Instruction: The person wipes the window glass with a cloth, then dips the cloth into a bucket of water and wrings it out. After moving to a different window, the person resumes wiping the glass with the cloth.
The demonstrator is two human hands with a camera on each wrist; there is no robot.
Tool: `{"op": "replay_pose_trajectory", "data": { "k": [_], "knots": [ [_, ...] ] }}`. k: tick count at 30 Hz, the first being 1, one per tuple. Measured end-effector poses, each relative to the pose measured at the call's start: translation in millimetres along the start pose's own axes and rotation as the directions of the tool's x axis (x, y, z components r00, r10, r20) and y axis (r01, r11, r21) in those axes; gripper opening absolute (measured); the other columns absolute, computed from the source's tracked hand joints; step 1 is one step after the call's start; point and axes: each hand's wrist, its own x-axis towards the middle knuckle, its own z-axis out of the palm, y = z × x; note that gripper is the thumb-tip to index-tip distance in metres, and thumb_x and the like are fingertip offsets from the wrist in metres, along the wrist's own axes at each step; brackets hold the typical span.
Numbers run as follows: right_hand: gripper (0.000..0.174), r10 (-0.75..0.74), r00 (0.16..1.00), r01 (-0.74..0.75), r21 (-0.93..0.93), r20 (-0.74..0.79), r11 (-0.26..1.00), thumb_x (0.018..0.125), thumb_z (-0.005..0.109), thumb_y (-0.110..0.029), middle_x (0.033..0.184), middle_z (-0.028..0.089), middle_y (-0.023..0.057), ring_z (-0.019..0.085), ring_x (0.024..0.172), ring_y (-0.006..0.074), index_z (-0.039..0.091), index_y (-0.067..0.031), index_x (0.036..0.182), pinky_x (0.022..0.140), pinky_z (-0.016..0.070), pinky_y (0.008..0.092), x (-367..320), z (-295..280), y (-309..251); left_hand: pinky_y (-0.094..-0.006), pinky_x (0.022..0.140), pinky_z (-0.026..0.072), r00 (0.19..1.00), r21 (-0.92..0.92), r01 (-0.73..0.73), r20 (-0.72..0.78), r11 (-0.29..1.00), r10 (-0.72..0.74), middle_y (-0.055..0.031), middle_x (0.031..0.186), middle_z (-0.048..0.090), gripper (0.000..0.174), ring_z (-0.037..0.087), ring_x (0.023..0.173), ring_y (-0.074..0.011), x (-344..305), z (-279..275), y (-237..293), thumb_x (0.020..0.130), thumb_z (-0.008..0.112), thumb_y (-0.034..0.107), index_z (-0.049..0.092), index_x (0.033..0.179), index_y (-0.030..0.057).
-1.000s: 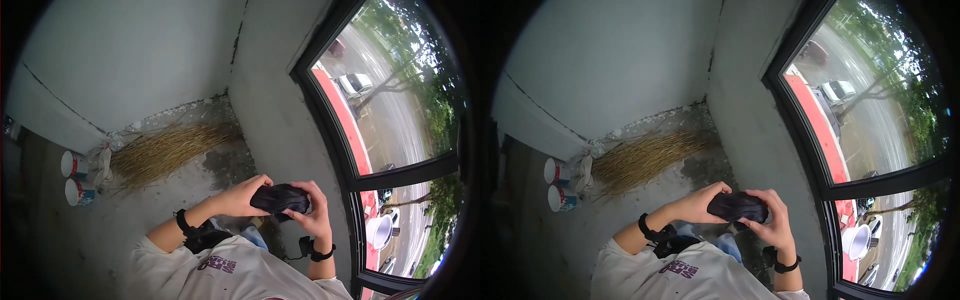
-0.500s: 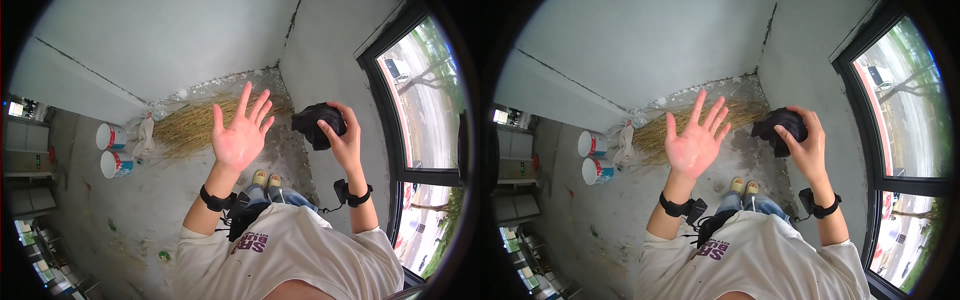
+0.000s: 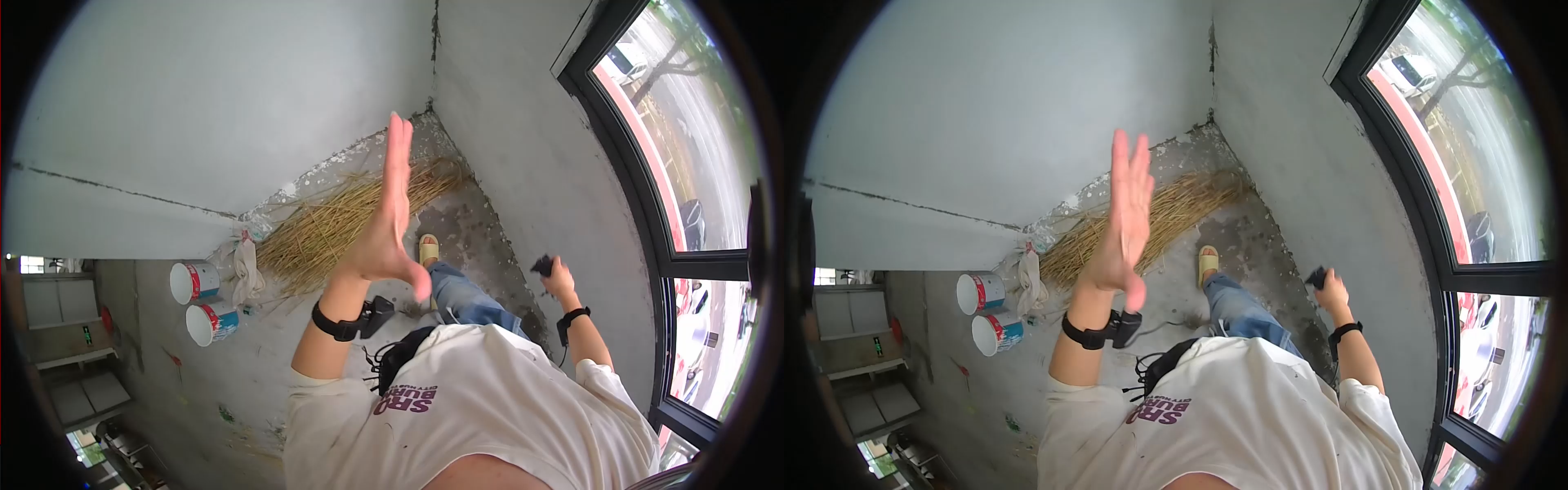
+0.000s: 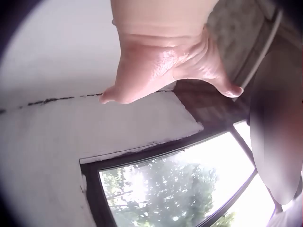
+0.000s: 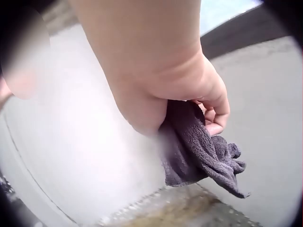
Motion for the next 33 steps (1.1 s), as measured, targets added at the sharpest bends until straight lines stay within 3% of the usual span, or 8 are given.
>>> {"op": "replay_pose_trajectory", "data": {
  "k": [3,5,11,14,16,19,26,33],
  "knots": [
    [0.067,0.244,0.933,-0.245,-0.027,0.266,0.969,0.07,0.083,-0.024,0.123,0.067,0.026,0.064,0.118,0.0431,0.054,-0.0033,0.126,0.097,0.0546,0.0501,-12.5,70.9,95.2,-0.0672,0.121,0.0012,0.968,0.49,-0.24,0.054,0.838,0.245,-0.0254,0.169,-0.005,0.16,-0.006,0.155,-0.0473,36.4,-3.2,3.7,0.047,0.075,0.092,0.0,0.165,0.0144],
    [0.087,0.378,0.839,-0.408,-0.008,0.392,0.913,0.063,0.09,-0.024,0.135,0.062,0.0265,0.059,0.128,0.042,0.053,-0.0002,0.138,0.104,0.0522,0.0469,-22.1,123.9,146.9,-0.0705,0.119,0.0047,0.934,0.875,-0.282,0.156,0.393,0.323,-0.0278,0.167,0.008,0.147,0.0,0.152,-0.0537,69.9,-3.7,26.9,0.05,0.081,0.085,0.023,0.163,0.0106],
    [0.073,0.488,0.607,-0.731,0.2,0.627,0.652,0.068,0.089,-0.021,0.128,0.066,0.0251,0.066,0.119,0.0346,0.058,0.0043,0.129,0.093,0.0569,0.0449,-53.1,156.0,116.5,-0.0663,0.115,0.0178,0.95,0.865,-0.267,0.162,0.425,0.268,-0.0311,0.157,0.027,0.079,0.012,0.147,-0.0551,166.7,-7.9,32.5,0.06,0.079,0.024,0.055,0.134,0.0096],
    [0.074,0.497,0.738,-0.661,0.339,0.456,0.67,0.069,0.087,-0.025,0.122,0.069,0.0245,0.068,0.115,0.0365,0.056,0.0019,0.131,0.091,0.0569,0.0455,-29.7,144.8,58.6,-0.0618,0.115,0.0204,0.895,0.832,-0.362,0.184,0.421,0.406,-0.0211,0.148,0.047,0.068,0.03,0.143,-0.0464,194.9,-7.4,22.4,0.06,0.08,0.026,0.061,0.124,0.0122],
    [0.073,0.429,0.839,-0.54,0.419,0.333,0.73,0.07,0.085,-0.028,0.12,0.069,0.0245,0.068,0.113,0.0383,0.056,-0.0014,0.131,0.093,0.0553,0.0451,5.3,143.4,29.7,-0.0591,0.112,0.0249,0.844,0.889,-0.415,0.297,0.193,0.448,-0.0035,0.108,0.072,0.04,0.059,0.119,-0.032,210.6,-1.6,28.6,0.06,0.079,0.023,0.067,0.097,0.0148],
    [0.068,0.357,0.927,-0.355,0.566,0.112,0.744,0.071,0.083,-0.028,0.123,0.068,0.0247,0.067,0.114,0.0397,0.056,-0.0038,0.128,0.097,0.0522,0.0438,44.3,112.6,-22.7,-0.0542,0.11,0.0235,0.795,0.842,-0.528,0.446,0.108,0.411,0.0107,0.07,0.064,0.018,0.067,0.094,-0.0202,230.3,1.1,28.6,0.06,0.08,0.022,0.065,0.068,0.022],
    [0.064,0.192,0.971,-0.068,0.606,-0.143,0.793,0.077,0.082,-0.024,0.121,0.068,0.0233,0.065,0.115,0.0398,0.055,-0.0061,0.132,0.098,0.0514,0.0451,58.8,26.8,-82.4,-0.0561,0.112,0.022,0.739,0.752,-0.635,0.524,0.176,0.424,0.0107,0.064,0.062,0.048,0.067,0.089,-0.0203,274.1,-2.4,28.6,0.054,0.092,0.062,0.066,0.062,0.0228],
    [0.072,0.609,0.784,-0.424,0.61,-0.123,0.669,0.072,0.083,-0.025,0.118,0.066,0.0266,0.064,0.114,0.0437,0.048,-0.0057,0.132,0.097,0.0511,0.0474,-42.7,98.6,-42.7,-0.0634,0.111,0.0275,0.557,0.552,-0.8,0.538,0.236,0.632,0.0079,0.067,0.064,0.078,0.068,0.084,-0.0244,316.0,-22.0,12.8,0.054,0.065,0.094,0.063,0.062,0.0167]
  ]
}}
